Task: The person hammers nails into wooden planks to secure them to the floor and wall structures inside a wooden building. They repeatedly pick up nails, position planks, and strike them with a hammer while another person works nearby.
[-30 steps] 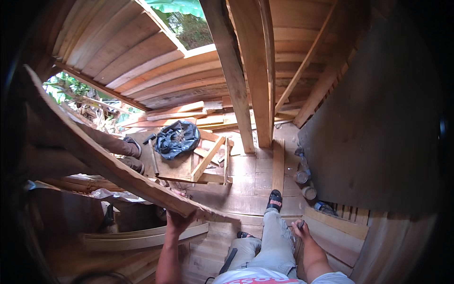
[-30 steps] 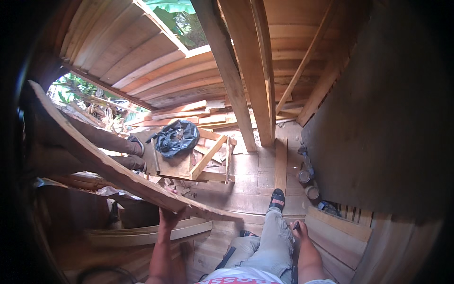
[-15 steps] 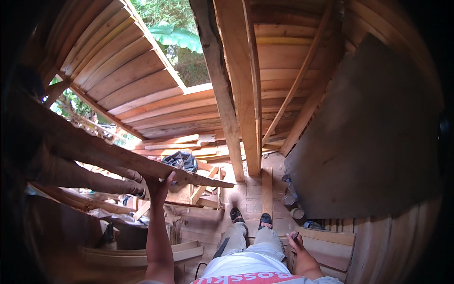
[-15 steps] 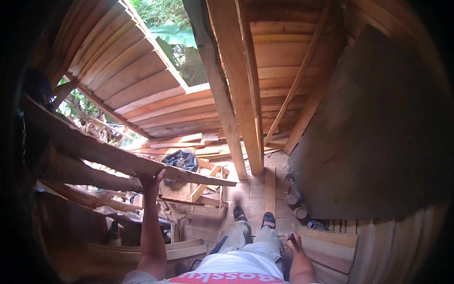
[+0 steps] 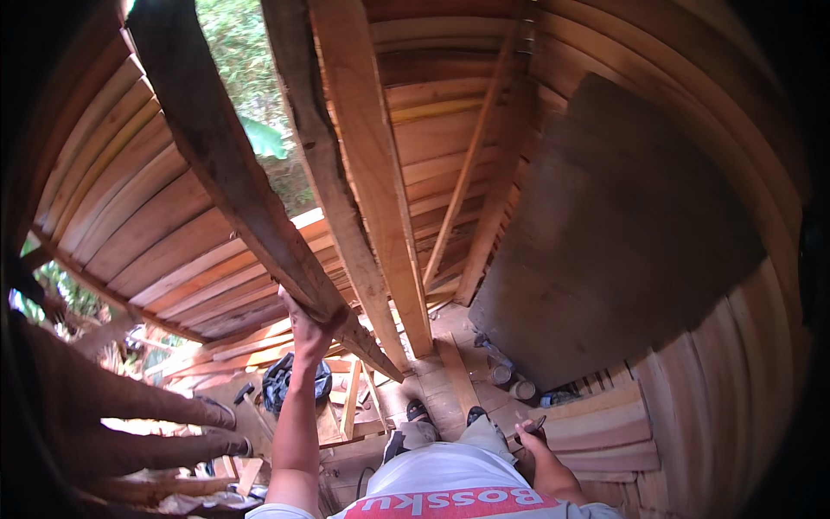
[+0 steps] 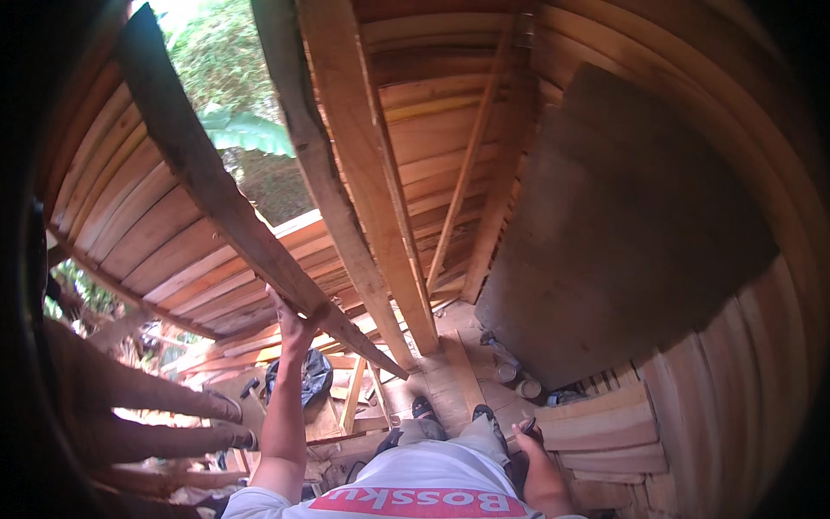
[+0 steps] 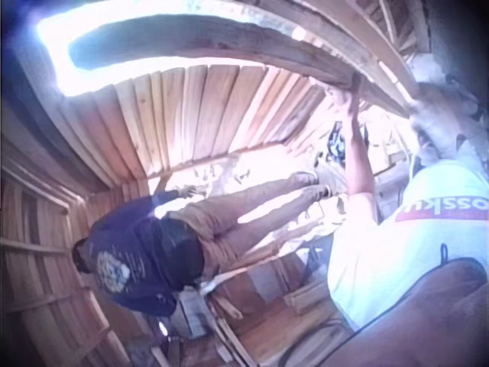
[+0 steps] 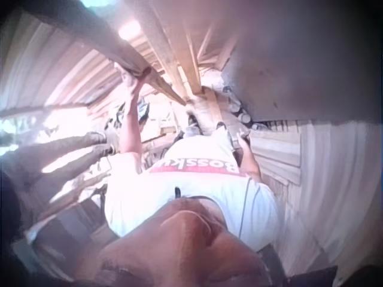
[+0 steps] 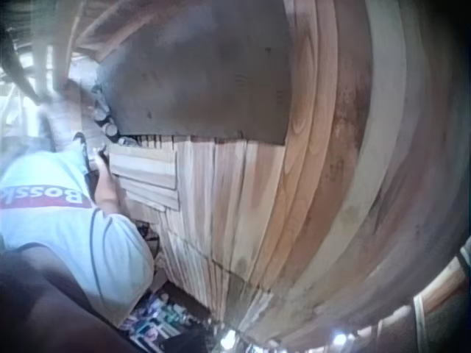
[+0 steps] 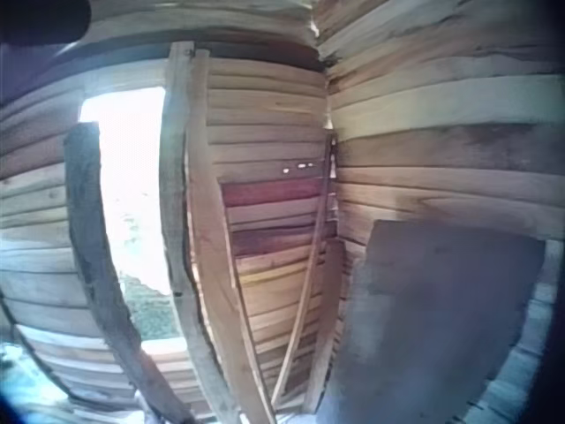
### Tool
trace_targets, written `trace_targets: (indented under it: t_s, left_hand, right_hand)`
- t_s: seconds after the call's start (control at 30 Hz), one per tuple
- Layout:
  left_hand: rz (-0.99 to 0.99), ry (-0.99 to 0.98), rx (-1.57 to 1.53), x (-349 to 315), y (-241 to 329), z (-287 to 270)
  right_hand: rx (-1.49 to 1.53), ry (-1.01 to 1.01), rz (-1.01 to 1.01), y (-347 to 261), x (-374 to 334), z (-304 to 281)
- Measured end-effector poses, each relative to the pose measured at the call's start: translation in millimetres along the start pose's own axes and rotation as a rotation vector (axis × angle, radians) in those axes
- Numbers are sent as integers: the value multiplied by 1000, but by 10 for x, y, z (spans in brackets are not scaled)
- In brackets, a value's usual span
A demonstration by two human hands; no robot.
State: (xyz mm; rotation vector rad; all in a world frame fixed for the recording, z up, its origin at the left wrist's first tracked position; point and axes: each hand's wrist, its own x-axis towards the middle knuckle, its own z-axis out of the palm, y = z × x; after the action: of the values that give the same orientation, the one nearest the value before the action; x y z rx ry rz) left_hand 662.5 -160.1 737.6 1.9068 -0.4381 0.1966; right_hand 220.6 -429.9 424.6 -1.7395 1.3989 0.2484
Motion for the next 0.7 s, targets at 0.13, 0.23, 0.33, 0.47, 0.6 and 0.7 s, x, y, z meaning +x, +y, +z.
trace_targets:
  t_s: [0.13,0.23,0.33,0.47,0.6,0.7]
  left_hand:
    - [2,-89,-96,321,13,327]
    - [8,-160,-193,466,105,607]
    - [2,-208,-188,612,184,901]
    - [40,-192,-144,747,310,1355]
    - [81,-115,-209,998,291,1755]
    - [113,-110,-230,1268,279,2048]
  right_hand:
    - [58,-41,-120,432,-10,255]
    - [114,6,-186,147,-438,162]
    - [177,-23,-78,540,-432,296]
    - [174,-9,-63,826,-510,302]
    - [144,3,-75,1028,-553,298]
    - [131,16,-85,1201,-546,294]
